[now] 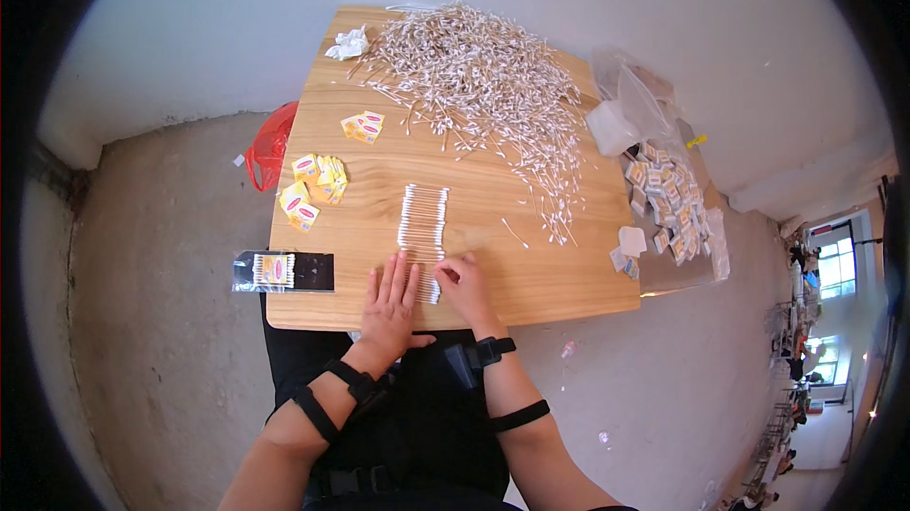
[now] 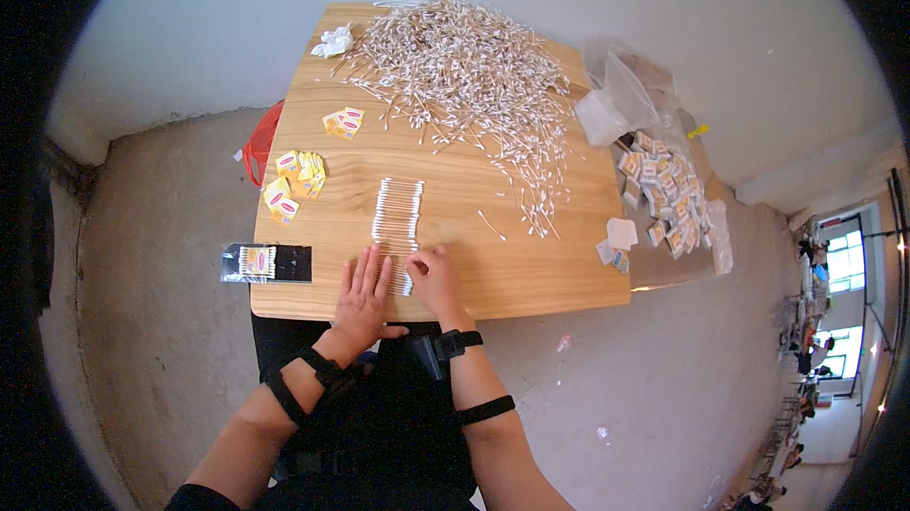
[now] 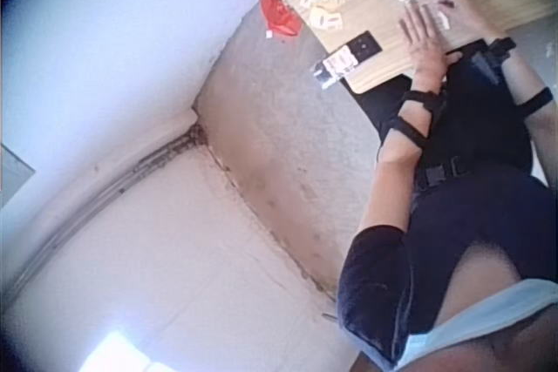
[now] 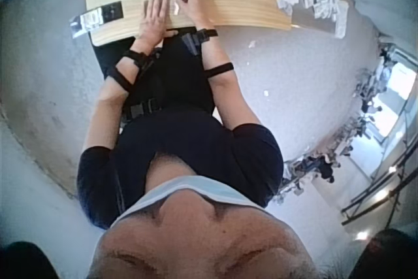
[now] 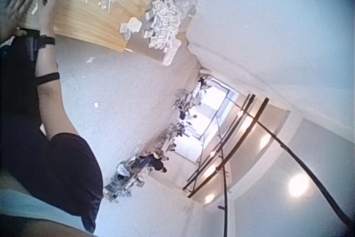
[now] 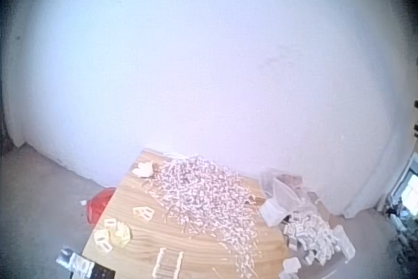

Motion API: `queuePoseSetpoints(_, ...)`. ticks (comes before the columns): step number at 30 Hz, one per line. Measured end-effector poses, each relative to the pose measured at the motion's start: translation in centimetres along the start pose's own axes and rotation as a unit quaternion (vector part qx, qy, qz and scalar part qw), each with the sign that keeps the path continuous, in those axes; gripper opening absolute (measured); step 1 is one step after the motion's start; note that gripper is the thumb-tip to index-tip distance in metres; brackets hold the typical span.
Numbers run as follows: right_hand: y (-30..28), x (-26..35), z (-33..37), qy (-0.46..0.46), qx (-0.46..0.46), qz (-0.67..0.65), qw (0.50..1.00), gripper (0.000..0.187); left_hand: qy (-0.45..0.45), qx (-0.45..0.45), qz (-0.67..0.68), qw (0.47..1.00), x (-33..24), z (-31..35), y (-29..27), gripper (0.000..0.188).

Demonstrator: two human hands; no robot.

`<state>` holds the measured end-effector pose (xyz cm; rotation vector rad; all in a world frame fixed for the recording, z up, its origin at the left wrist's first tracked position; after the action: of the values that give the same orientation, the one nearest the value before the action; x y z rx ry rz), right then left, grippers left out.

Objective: Organizing cotton swabs into rows and placing them into plastic packaging.

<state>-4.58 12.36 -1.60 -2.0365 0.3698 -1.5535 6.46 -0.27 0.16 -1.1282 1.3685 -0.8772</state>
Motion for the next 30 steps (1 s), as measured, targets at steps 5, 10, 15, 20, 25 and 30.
queuePoseSetpoints(5,0.9,-1.2,1.6,0.163,-0.053,-0.142,0.975,0.025,-0.002,0.001,0.0,1.0,0.0,0.0,0.2,0.127)
queuePoseSetpoints(10,3.3,-0.3,4.2,0.122,-0.066,-0.266,0.954,0.05,0.008,-0.01,0.001,1.0,0.2,0.2,0.4,0.124)
queuePoseSetpoints(15,4.7,2.7,5.1,0.081,-0.032,-0.237,0.968,0.056,-0.017,0.003,-0.026,1.0,1.6,1.4,0.7,0.123)
queuePoseSetpoints(20,6.7,5.3,5.0,0.029,0.01,-0.2,0.979,0.056,-0.053,0.024,0.005,0.998,4.4,2.5,-0.3,0.114)
queuePoseSetpoints(25,12.4,7.2,4.2,0.049,0.004,-0.226,0.973,0.052,-0.095,-0.044,-0.006,0.995,8.5,2.4,-2.4,0.088)
queuePoseSetpoints(30,14.0,8.7,3.4,0.053,0.012,-0.27,0.961,0.047,-0.05,-0.072,-0.196,0.977,11.2,3.4,-1.7,0.098)
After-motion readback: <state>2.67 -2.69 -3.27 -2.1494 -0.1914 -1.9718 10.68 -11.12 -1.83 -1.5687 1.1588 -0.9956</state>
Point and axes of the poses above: each hand's wrist, its own z-axis away from the middle knuckle, its own y-axis out of the palm, x = y × z, the point moved 1 cm from there along -z, towards the middle knuckle, and after that the axes turned 13 degrees about -x, right-handed, at the moved point
